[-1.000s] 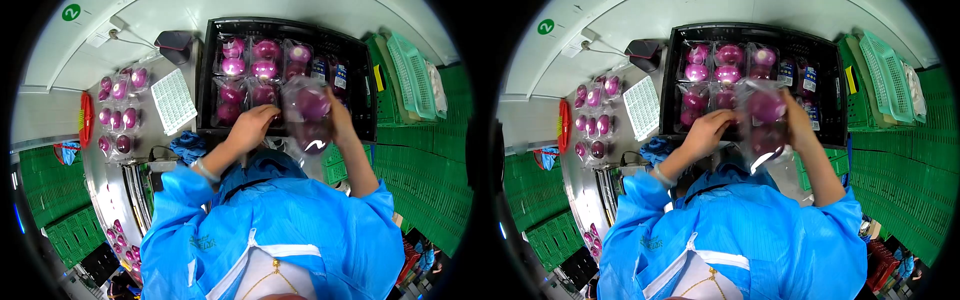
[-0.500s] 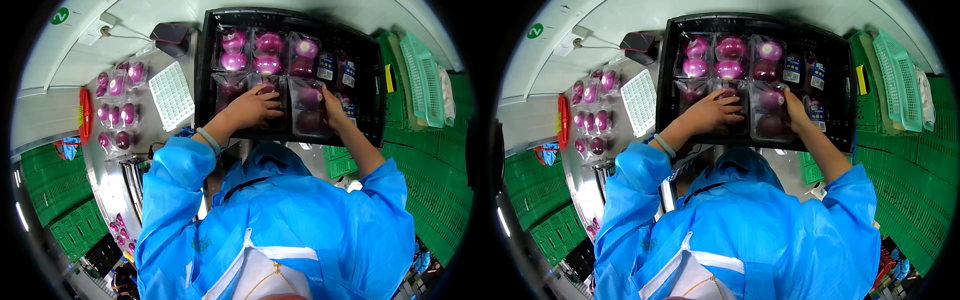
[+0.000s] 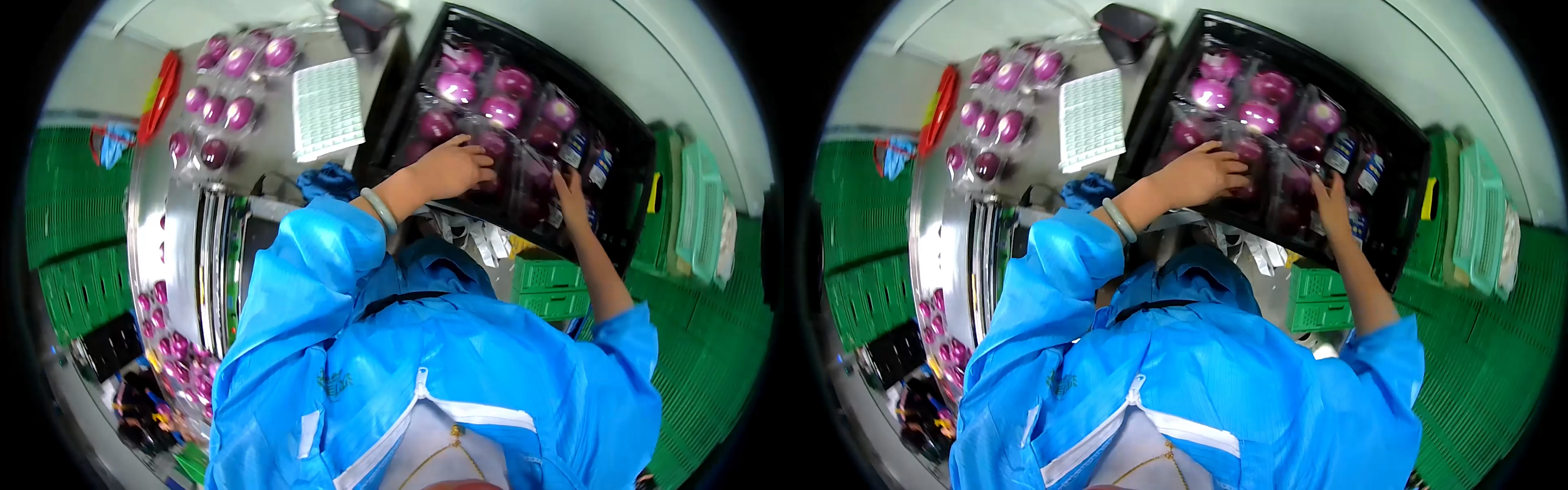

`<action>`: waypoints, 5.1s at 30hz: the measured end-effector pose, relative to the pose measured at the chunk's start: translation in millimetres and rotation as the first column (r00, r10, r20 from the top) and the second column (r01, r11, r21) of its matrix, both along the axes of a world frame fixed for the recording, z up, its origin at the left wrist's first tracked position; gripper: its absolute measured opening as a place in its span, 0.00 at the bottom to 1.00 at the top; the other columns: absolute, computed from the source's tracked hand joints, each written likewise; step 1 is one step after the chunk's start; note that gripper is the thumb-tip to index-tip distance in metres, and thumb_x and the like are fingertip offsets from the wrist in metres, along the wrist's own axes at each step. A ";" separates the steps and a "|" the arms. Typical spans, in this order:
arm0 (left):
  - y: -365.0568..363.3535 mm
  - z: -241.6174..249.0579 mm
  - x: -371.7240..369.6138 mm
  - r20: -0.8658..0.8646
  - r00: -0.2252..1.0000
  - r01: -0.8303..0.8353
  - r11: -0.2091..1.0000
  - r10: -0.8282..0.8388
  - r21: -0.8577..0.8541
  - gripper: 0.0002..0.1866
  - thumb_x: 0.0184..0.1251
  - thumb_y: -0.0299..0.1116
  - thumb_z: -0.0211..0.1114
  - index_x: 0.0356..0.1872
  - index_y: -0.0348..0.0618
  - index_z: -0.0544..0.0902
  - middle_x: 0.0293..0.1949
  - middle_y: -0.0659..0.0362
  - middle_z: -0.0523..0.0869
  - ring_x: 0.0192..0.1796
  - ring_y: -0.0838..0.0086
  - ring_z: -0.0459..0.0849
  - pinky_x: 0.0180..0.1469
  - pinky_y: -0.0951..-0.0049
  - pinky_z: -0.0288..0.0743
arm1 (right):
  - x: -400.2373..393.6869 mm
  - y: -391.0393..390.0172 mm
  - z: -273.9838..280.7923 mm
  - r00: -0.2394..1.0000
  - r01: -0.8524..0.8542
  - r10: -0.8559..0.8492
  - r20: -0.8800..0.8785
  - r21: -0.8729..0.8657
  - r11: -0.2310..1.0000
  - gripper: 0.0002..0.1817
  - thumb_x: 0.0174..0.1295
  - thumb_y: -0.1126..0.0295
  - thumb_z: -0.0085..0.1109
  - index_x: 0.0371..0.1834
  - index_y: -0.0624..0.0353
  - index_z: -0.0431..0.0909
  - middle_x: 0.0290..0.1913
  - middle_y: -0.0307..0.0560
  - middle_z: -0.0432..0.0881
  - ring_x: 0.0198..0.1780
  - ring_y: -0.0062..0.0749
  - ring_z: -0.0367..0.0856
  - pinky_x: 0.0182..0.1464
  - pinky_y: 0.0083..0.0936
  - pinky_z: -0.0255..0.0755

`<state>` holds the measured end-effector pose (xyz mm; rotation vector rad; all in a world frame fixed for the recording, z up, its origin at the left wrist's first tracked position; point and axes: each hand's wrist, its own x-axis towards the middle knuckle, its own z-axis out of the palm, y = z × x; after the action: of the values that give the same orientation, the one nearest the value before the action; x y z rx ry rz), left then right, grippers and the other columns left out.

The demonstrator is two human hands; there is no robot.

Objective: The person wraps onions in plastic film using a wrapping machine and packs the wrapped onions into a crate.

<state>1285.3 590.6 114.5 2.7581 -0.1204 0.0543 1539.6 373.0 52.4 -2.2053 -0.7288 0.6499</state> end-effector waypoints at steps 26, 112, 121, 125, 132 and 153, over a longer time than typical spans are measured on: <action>-417.4 -120.1 -656.1 -0.520 -0.847 0.498 -0.515 -0.115 -0.697 0.21 0.68 0.33 0.62 0.61 0.38 0.74 0.48 0.55 0.83 0.42 0.68 0.84 0.41 0.70 0.78 | -418.3 121.4 126.6 -0.302 -0.951 0.799 0.520 -0.105 -0.290 0.13 0.61 0.77 0.59 0.49 0.66 0.78 0.53 0.58 0.79 0.54 0.55 0.77 0.58 0.42 0.71; 49.4 -23.1 -703.7 -0.262 -0.643 -0.299 -0.551 0.719 -0.779 0.12 0.76 0.40 0.57 0.41 0.40 0.76 0.36 0.60 0.81 0.36 0.76 0.77 0.42 0.75 0.73 | -771.9 466.3 36.2 -0.124 -0.988 0.986 -0.111 0.109 -0.112 0.24 0.67 0.49 0.54 0.44 0.62 0.80 0.42 0.57 0.85 0.43 0.48 0.83 0.49 0.40 0.72; 11.4 26.3 -693.3 -0.542 -0.326 -0.411 -0.632 0.775 -0.657 0.35 0.64 0.58 0.66 0.55 0.32 0.81 0.49 0.49 0.85 0.55 0.65 0.81 0.62 0.68 0.69 | -738.2 434.2 70.4 -0.341 -0.933 0.933 -0.117 0.161 -0.321 0.30 0.65 0.41 0.57 0.51 0.59 0.83 0.45 0.53 0.85 0.49 0.42 0.81 0.55 0.33 0.71; -11.5 11.2 -671.5 -0.477 -0.378 -0.374 -0.602 0.793 -0.705 0.40 0.66 0.67 0.56 0.48 0.31 0.83 0.40 0.51 0.85 0.43 0.69 0.80 0.49 0.70 0.72 | -715.6 407.2 92.3 -0.236 -0.968 0.924 -0.300 0.151 -0.199 0.37 0.66 0.36 0.51 0.49 0.66 0.80 0.47 0.56 0.84 0.53 0.40 0.80 0.59 0.33 0.69; -105.7 34.5 -586.4 -0.724 -0.262 -0.305 -0.766 0.639 -0.566 0.47 0.66 0.73 0.49 0.37 0.24 0.84 0.26 0.54 0.81 0.32 0.73 0.76 0.35 0.70 0.70 | -624.1 315.0 117.0 -0.242 -0.962 0.874 -0.422 -0.010 -0.272 0.35 0.71 0.39 0.45 0.46 0.66 0.82 0.38 0.53 0.85 0.45 0.36 0.82 0.52 0.33 0.72; -189.7 -63.0 -553.7 -0.183 -0.736 -0.223 -0.488 0.652 -0.844 0.11 0.68 0.22 0.63 0.45 0.41 0.70 0.22 0.67 0.69 0.24 0.85 0.65 0.26 0.81 0.58 | -519.5 208.1 32.9 0.414 -0.565 0.720 -0.557 0.462 0.683 0.08 0.71 0.73 0.55 0.50 0.58 0.70 0.20 0.30 0.66 0.18 0.09 0.58 0.18 0.15 0.50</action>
<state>731.6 400.9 51.5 0.6492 1.9564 1.6113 1020.1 581.1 85.3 -1.1973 -1.1515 1.6329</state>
